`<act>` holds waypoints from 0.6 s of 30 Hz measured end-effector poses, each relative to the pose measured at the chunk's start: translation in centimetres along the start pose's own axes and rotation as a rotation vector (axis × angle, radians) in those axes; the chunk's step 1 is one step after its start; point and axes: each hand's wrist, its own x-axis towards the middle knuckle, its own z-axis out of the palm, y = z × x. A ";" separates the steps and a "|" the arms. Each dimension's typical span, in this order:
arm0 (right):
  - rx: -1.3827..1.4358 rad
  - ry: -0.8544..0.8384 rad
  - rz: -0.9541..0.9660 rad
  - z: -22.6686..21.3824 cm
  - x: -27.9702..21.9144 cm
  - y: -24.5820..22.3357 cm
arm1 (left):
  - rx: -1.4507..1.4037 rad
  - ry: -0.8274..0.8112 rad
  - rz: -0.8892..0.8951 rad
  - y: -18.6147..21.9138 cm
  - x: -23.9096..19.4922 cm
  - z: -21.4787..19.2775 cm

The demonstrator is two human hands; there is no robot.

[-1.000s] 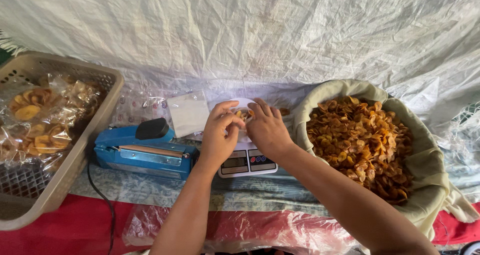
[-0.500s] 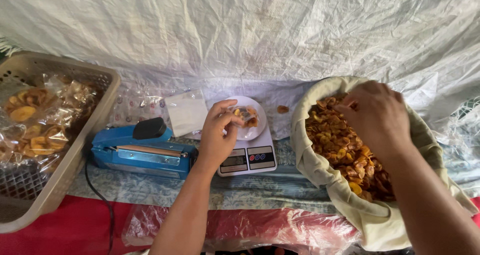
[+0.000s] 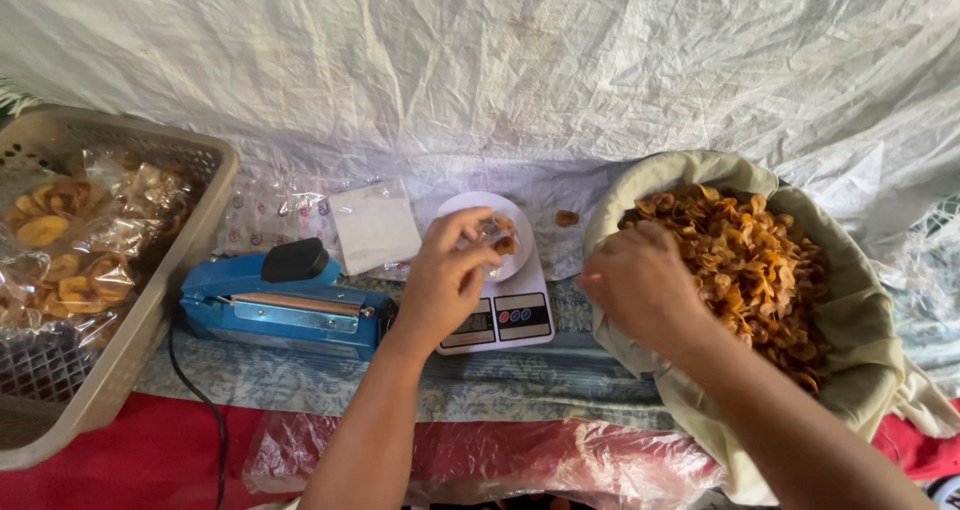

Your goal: The person scoops dried fruit from a cloth bag into a small plastic bag, weighs it on a digital scale, and then seals the bag using a heat sealer. The sealed package is then placed into a plastic basket.

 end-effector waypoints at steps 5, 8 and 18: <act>0.078 0.373 -0.307 1.1 2.0 -3.8 | 0.330 -0.195 0.072 0.6 -0.2 -0.4; -0.147 0.448 -0.332 1.5 3.7 -5.2 | 0.535 -0.218 0.063 0.0 -0.1 0.5; -0.185 0.275 -0.157 -4.1 4.7 -1.5 | 0.649 -0.215 -0.001 1.9 3.9 -2.9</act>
